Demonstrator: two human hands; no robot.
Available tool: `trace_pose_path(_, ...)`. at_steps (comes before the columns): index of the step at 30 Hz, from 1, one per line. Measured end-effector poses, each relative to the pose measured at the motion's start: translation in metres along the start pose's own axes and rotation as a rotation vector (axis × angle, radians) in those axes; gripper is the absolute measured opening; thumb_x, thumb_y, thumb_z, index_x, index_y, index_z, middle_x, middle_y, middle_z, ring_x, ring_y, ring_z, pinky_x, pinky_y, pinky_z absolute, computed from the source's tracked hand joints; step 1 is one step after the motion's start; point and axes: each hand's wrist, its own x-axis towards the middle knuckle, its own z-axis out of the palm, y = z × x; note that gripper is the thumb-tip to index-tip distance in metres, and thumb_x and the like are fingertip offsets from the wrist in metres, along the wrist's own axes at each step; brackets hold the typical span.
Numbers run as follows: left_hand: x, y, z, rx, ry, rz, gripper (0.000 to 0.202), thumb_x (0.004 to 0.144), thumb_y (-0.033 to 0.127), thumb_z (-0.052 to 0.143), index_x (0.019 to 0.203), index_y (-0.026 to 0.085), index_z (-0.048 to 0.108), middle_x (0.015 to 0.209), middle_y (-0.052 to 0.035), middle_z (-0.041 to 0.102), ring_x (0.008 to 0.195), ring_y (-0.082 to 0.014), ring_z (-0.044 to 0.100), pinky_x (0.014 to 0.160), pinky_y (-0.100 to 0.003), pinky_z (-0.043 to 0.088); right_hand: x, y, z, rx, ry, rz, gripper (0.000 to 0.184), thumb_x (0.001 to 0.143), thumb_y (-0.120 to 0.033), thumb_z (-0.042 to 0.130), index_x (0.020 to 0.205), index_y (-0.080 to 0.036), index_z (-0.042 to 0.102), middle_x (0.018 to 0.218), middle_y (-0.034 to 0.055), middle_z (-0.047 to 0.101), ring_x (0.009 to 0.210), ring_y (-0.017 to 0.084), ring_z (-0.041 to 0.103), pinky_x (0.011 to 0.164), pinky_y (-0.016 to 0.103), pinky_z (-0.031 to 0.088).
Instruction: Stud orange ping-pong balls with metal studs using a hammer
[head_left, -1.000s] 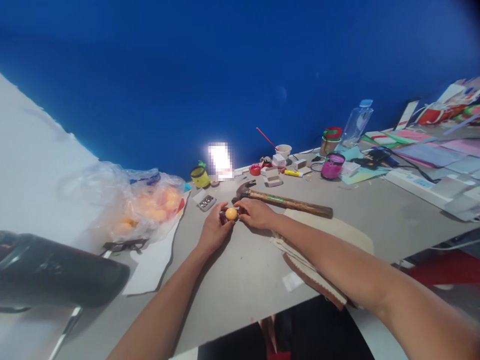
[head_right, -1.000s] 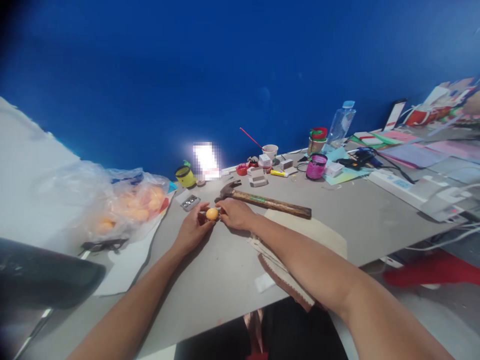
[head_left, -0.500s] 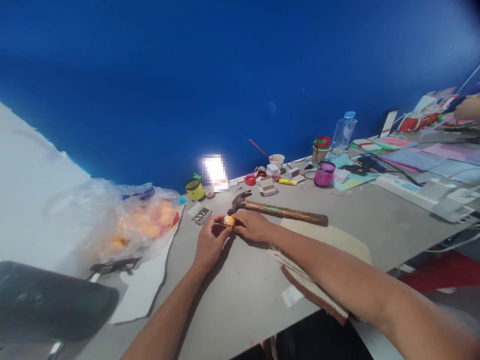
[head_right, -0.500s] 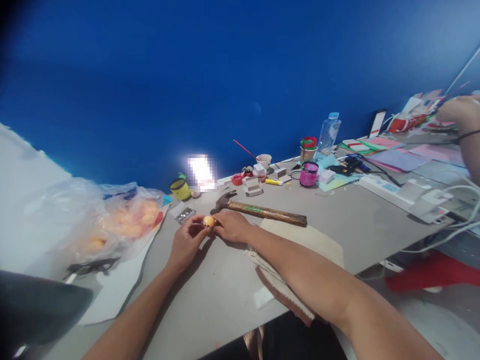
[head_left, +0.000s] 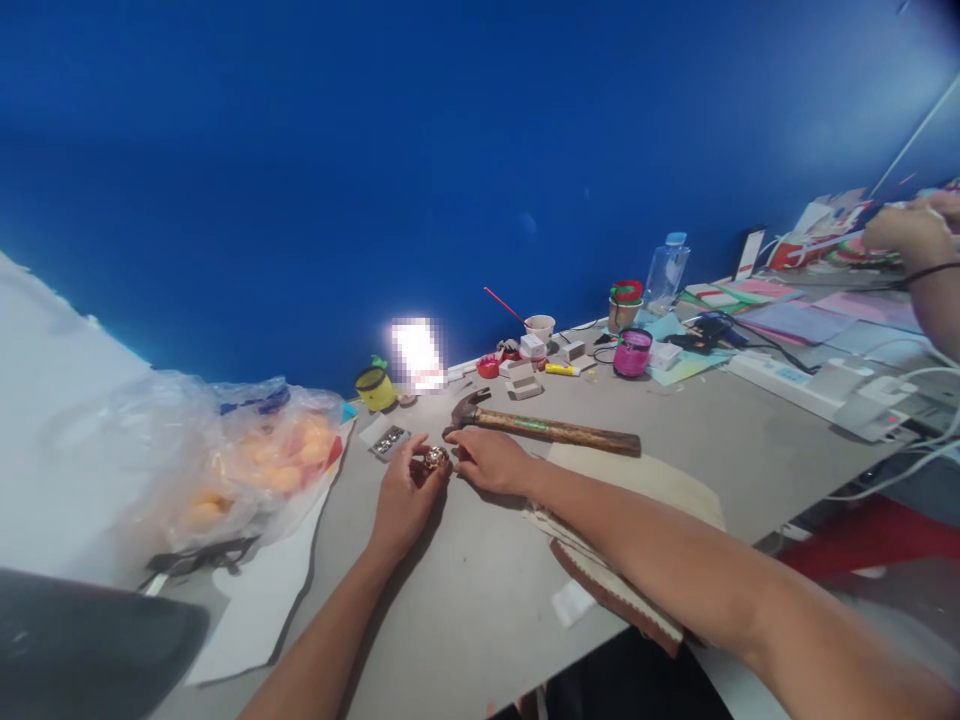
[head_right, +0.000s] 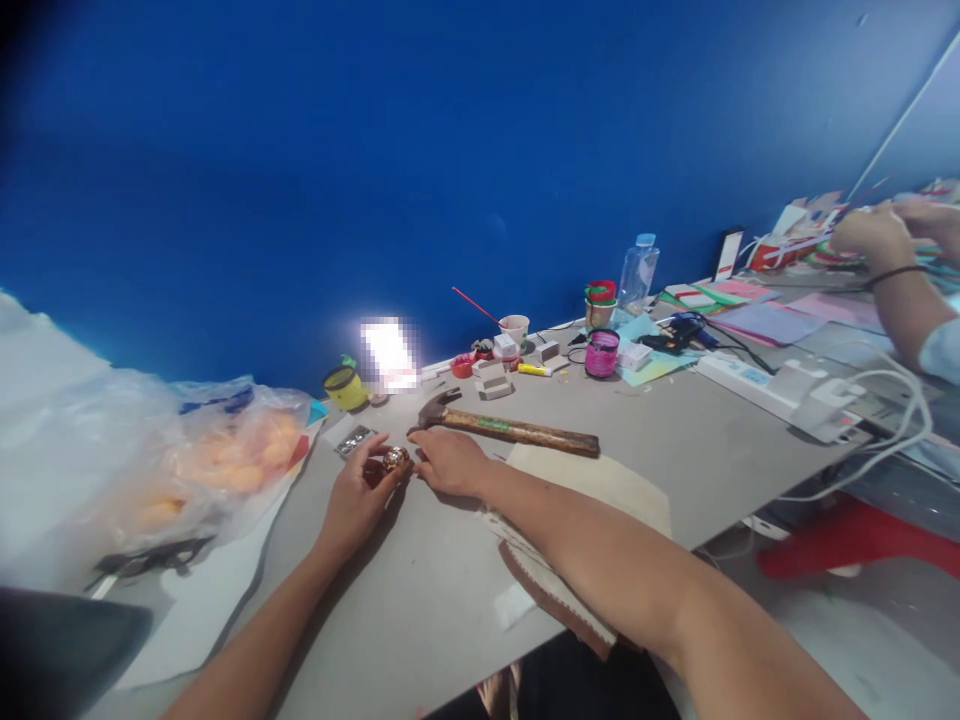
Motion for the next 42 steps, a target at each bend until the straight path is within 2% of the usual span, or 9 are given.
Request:
trace_pose_path(2,0.001,-0.002,0.000,0.002,-0.024,-0.003,0.063,0.081,0.052,0.073,0.133,0.018,0.060,0.114,-0.0101,0.073,0.080,-0.0209,0.069,0.079,-0.039,0.059,0.000,0.001,0.000,0.007,0.000,-0.023,0.043,0.095,-0.027,0.070,0.136,-0.017,0.063,0.118,0.0112,0.072,0.108,0.025,0.066,0.091,0.035,0.047)
trace_pose_path(6,0.002,-0.008,-0.003,0.021,-0.093,0.029,0.063,0.082,0.056,0.070,0.133,0.019,0.061,0.117,-0.0117,0.075,0.093,-0.0271,0.074,0.088,-0.044,0.059,0.002,0.002,0.001,-0.024,-0.010,-0.058,0.034,0.095,-0.030,0.070,0.127,-0.020,0.068,0.117,0.0101,0.072,0.107,0.025,0.066,0.088,0.035,0.048)
trace_pose_path(10,0.005,-0.013,-0.004,0.032,-0.104,0.036,0.061,0.084,0.057,0.067,0.133,0.020,0.062,0.121,-0.0122,0.076,0.098,-0.0295,0.075,0.093,-0.047,0.058,0.005,0.004,0.003,-0.045,-0.005,-0.046,0.030,0.097,-0.036,0.069,0.123,-0.020,0.069,0.114,0.0087,0.073,0.103,0.024,0.067,0.085,0.033,0.048)
trace_pose_path(18,0.001,0.001,-0.003,-0.066,-0.036,0.005,0.057,0.078,0.052,0.075,0.123,0.018,0.067,0.108,-0.0106,0.079,0.084,-0.0244,0.073,0.084,-0.043,0.061,0.003,0.005,0.003,0.035,0.020,-0.047,0.030,0.097,-0.035,0.070,0.121,-0.018,0.069,0.114,0.0104,0.072,0.103,0.024,0.065,0.087,0.034,0.045)
trace_pose_path(26,0.000,0.005,0.001,-0.373,-0.099,-0.079,0.050,0.077,0.043,0.078,0.118,0.018,0.067,0.107,-0.0094,0.078,0.094,-0.0258,0.075,0.086,-0.043,0.063,0.003,0.009,0.005,0.167,0.157,-0.094,0.023,0.095,-0.027,0.072,0.117,-0.019,0.069,0.112,0.0075,0.072,0.104,0.021,0.064,0.091,0.032,0.045)
trace_pose_path(30,0.000,0.004,0.001,-0.383,-0.092,-0.107,0.054,0.077,0.045,0.079,0.122,0.018,0.065,0.107,-0.0093,0.078,0.094,-0.0256,0.075,0.083,-0.043,0.064,0.001,0.009,0.006,0.204,0.169,-0.100,0.025,0.093,-0.024,0.073,0.118,-0.019,0.069,0.112,0.0069,0.073,0.102,0.020,0.065,0.090,0.032,0.045)
trace_pose_path(35,0.000,0.006,0.000,-0.343,-0.075,-0.140,0.056,0.077,0.048,0.078,0.123,0.017,0.066,0.101,-0.0076,0.076,0.087,-0.0237,0.075,0.080,-0.042,0.064,0.001,0.008,0.005,0.142,0.133,-0.042,0.031,0.091,-0.023,0.074,0.121,-0.020,0.068,0.114,0.0080,0.073,0.101,0.021,0.066,0.089,0.033,0.047)
trace_pose_path(39,-0.001,0.009,-0.001,-0.290,-0.090,-0.146,0.049,0.076,0.042,0.077,0.117,0.017,0.067,0.094,-0.0056,0.075,0.079,-0.0214,0.073,0.078,-0.041,0.063,0.002,0.011,0.009,0.116,0.154,-0.016,0.029,0.091,-0.019,0.071,0.119,-0.019,0.070,0.115,0.0095,0.074,0.104,0.022,0.067,0.093,0.034,0.047)
trace_pose_path(42,-0.003,0.012,-0.001,-0.303,-0.132,-0.155,0.043,0.076,0.040,0.077,0.111,0.018,0.067,0.089,-0.0038,0.075,0.077,-0.0206,0.072,0.075,-0.039,0.061,0.005,0.013,0.010,0.170,0.206,0.007,0.021,0.089,-0.017,0.071,0.110,-0.018,0.073,0.110,0.0089,0.076,0.103,0.022,0.068,0.094,0.035,0.048)
